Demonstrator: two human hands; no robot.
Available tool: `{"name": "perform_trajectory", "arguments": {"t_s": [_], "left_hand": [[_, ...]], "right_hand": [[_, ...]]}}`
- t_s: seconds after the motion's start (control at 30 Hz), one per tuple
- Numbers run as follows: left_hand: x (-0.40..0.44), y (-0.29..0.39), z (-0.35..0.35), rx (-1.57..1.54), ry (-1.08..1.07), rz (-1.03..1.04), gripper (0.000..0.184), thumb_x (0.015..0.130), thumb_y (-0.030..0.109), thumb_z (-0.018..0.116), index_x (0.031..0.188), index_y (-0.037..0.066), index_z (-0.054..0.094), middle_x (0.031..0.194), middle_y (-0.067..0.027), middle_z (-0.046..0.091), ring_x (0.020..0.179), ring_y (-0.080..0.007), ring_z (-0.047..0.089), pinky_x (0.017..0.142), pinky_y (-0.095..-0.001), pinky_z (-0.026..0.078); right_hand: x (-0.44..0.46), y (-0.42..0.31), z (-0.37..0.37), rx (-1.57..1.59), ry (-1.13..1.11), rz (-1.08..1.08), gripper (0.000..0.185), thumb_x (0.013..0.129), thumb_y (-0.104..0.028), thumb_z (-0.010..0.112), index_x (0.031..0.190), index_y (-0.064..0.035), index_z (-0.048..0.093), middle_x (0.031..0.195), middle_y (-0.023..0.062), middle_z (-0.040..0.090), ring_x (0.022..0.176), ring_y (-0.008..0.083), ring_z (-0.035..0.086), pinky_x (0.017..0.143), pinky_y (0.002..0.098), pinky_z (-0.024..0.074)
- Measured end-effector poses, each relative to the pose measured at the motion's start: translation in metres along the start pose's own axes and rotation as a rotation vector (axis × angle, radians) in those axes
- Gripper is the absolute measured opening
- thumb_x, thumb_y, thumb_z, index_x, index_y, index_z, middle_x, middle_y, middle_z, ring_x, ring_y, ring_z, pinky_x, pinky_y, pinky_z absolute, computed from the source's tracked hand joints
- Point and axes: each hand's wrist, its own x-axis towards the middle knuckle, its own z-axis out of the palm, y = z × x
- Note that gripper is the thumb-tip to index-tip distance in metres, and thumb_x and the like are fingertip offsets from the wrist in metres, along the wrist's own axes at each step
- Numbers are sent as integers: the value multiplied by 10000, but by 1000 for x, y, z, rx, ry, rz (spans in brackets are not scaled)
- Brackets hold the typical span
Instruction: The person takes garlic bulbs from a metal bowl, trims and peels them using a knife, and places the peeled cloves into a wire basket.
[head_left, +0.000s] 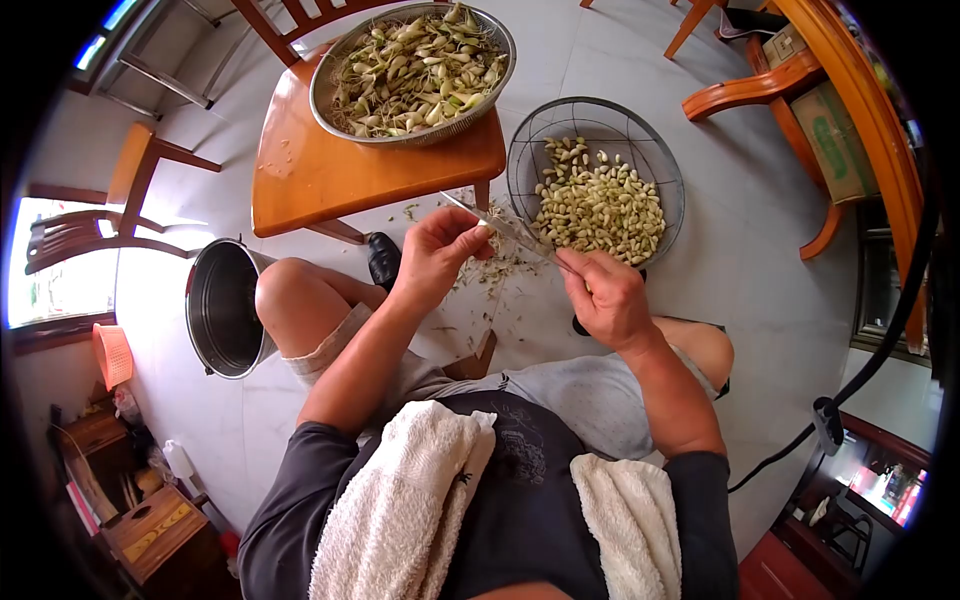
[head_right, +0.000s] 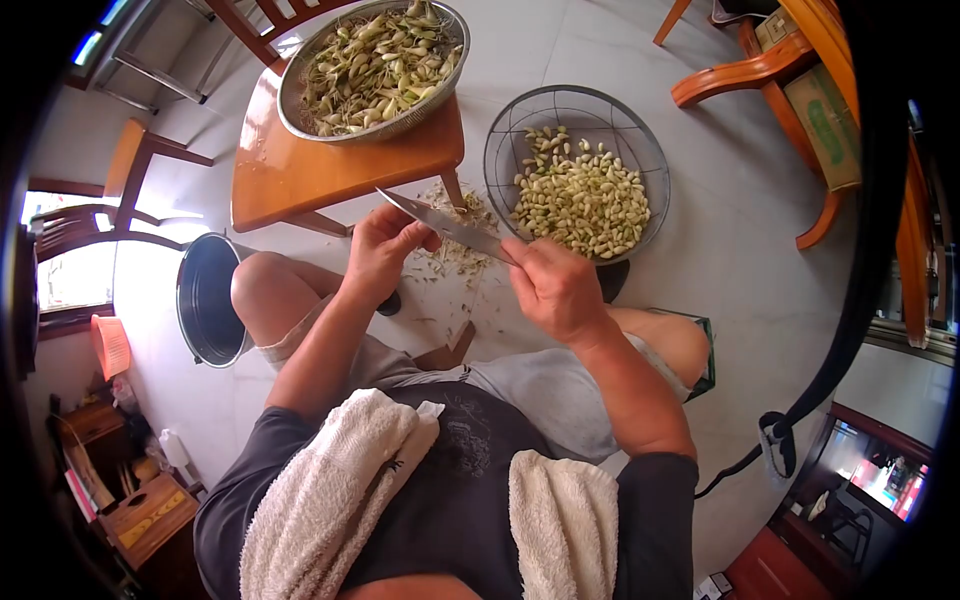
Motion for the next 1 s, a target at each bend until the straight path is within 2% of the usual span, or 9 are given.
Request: {"name": "perform_trajectory", "arguments": {"t_s": [0.13, 0.23, 1.0], "left_hand": [[-1, 2, 4, -17, 33, 8, 150, 863, 105, 649, 891, -26, 582, 787, -57, 642, 701, -112, 607, 657, -253, 503], [-2, -1, 0, 87, 4, 17, 180, 869, 96, 629, 981, -35, 579, 826, -83, 652, 739, -144, 615, 708, -278, 499], [5, -14, -6, 52, 3, -28, 213, 856, 86, 639, 1006, -49, 571, 795, -77, 641, 706, -137, 599, 674, -264, 487]], "right_hand": [[0, 0, 1, -26, -6, -15, 261, 742, -25, 622, 1001, -42, 636, 707, 86, 570, 593, 262, 576, 538, 350, 468], [0, 1, 1, -49, -23, -7, 261, 744, -36, 623, 1004, -40, 635, 708, 84, 570, 598, 263, 580, 538, 349, 470], [-4, 3, 3, -146, -79, -16, 281, 736, -37, 627, 1017, -26, 633, 714, 75, 566, 613, 244, 589, 549, 338, 487]]}}
